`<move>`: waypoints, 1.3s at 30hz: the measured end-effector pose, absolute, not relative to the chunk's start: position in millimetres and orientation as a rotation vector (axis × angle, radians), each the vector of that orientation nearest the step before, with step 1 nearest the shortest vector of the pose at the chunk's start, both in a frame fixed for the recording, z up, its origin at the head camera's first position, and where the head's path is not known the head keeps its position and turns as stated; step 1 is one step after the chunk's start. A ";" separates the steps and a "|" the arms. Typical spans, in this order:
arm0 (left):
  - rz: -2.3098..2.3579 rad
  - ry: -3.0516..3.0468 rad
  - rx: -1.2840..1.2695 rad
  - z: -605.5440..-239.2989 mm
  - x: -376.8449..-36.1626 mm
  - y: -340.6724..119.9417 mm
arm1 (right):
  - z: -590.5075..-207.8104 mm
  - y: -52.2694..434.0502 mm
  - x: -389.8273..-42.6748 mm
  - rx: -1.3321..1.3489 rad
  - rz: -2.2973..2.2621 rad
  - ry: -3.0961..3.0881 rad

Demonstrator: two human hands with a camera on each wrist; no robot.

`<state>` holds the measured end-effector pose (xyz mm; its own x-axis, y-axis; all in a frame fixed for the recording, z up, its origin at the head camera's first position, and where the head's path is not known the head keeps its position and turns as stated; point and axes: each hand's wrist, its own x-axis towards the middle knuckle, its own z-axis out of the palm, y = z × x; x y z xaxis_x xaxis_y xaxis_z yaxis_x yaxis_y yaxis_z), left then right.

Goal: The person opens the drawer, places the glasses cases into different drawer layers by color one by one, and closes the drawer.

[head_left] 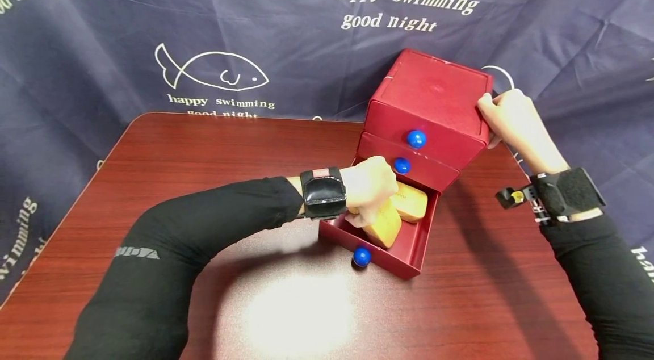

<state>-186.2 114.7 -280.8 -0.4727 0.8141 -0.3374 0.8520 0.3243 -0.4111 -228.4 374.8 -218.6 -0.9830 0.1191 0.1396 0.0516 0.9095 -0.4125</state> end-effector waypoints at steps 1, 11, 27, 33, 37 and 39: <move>-0.849 2.491 1.573 -280.6 -186.5 115.6 | -218.5 374.8 -228.4 -0.131 0.622 -2.910; -0.826 2.450 1.553 -284.6 -189.0 120.8 | -218.4 374.2 -228.1 -0.143 0.608 -2.917; -0.579 2.355 1.477 -296.3 -197.0 120.8 | -219.7 374.2 -228.7 -0.143 0.611 -2.924; -0.632 2.330 1.436 -298.4 -197.3 121.8 | -220.4 375.1 -228.5 -0.153 0.606 -2.930; -0.673 2.305 1.415 -301.2 -198.7 123.7 | -221.5 375.9 -228.7 -0.160 0.605 -2.932; -0.672 2.297 1.400 -302.5 -199.5 124.2 | -222.1 376.2 -228.6 -0.162 0.611 -2.930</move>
<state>-199.5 124.2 -302.5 -0.4401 0.7209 -0.5353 0.8958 0.3937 -0.2063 -228.6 376.2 -222.1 -0.9838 0.1346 0.1180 0.0762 0.9115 -0.4042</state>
